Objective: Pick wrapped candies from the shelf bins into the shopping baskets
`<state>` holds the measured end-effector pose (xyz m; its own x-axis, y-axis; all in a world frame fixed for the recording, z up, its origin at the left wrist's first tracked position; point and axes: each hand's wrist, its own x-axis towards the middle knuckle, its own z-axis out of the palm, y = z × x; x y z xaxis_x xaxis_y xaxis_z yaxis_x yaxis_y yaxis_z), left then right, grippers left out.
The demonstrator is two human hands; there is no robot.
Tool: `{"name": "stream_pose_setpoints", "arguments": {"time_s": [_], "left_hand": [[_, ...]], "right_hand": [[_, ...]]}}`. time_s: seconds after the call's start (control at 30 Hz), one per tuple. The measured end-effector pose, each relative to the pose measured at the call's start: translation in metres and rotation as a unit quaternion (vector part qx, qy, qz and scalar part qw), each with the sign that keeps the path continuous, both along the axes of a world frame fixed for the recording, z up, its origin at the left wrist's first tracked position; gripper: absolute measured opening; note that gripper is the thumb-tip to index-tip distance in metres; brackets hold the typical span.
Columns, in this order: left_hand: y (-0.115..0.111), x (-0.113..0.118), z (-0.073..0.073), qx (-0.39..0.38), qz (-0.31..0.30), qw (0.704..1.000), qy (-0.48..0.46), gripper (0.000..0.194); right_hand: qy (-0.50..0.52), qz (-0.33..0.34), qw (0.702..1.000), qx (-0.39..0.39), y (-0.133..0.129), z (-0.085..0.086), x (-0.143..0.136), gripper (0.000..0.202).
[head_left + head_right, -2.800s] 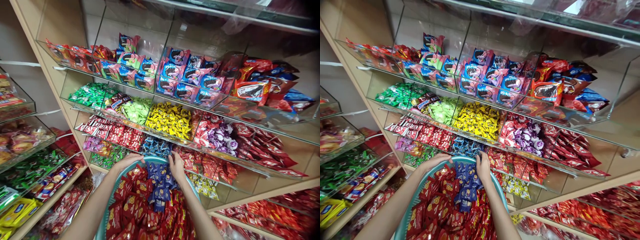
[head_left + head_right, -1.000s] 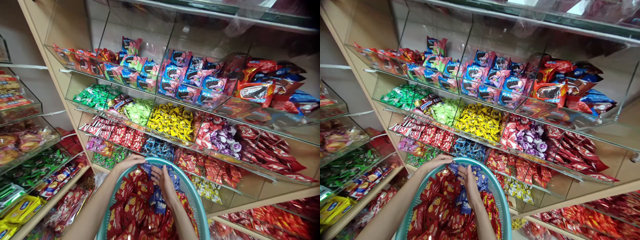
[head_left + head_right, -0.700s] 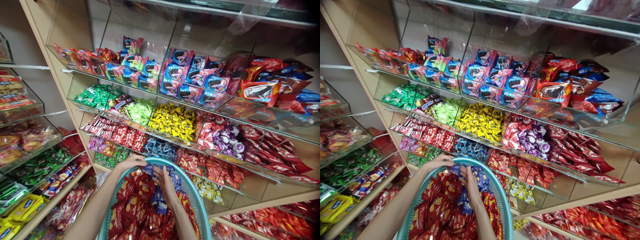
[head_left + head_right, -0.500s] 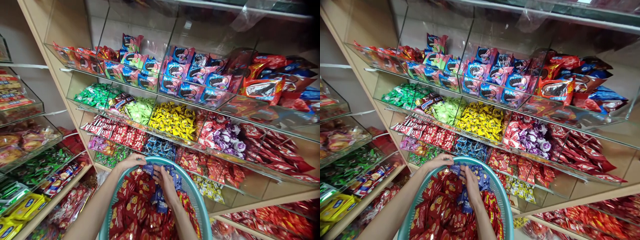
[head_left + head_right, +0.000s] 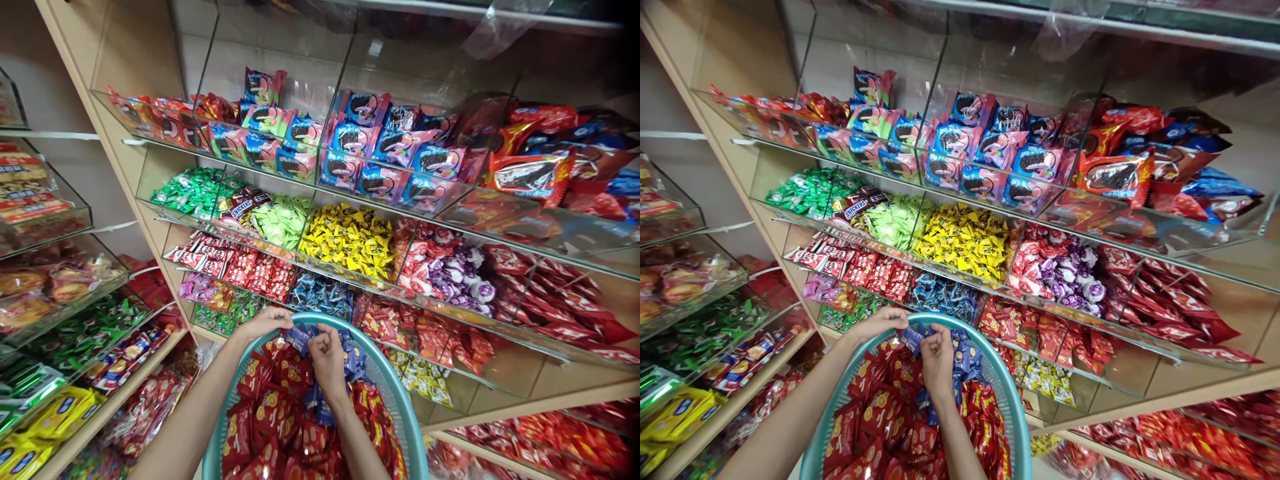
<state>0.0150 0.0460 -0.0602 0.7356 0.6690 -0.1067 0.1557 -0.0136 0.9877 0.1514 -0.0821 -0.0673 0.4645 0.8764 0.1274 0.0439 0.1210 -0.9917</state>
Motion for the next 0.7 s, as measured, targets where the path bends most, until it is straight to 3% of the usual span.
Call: {"name": "stream_pose_setpoints", "arguments": {"time_s": [0.13, 0.3, 0.43, 0.6, 0.7], "left_hand": [[-0.001, 0.002, 0.0, -0.026, 0.014, 0.999, -0.023, 0.02], [0.0, 0.001, -0.003, -0.113, 0.025, 0.992, -0.042, 0.022], [-0.001, 0.001, -0.004, -0.131, 0.014, 0.99, -0.05, 0.024], [-0.004, 0.002, 0.004, -0.119, 0.043, 0.992, -0.028, 0.033], [-0.007, 0.002, 0.009, -0.099, 0.047, 0.994, -0.023, 0.032]], "right_hand": [[-0.022, -0.013, 1.0, 0.003, 0.0, -0.001, -0.004, 0.021], [-0.201, 0.049, 0.978, 0.038, -0.007, 0.002, -0.001, 0.022], [-0.261, 0.067, 0.961, 0.063, -0.012, 0.008, -0.001, 0.024], [-0.279, -0.025, 0.958, 0.069, -0.013, 0.018, 0.013, 0.016], [-0.219, -0.075, 0.972, 0.033, -0.012, 0.018, 0.036, 0.018]]}}
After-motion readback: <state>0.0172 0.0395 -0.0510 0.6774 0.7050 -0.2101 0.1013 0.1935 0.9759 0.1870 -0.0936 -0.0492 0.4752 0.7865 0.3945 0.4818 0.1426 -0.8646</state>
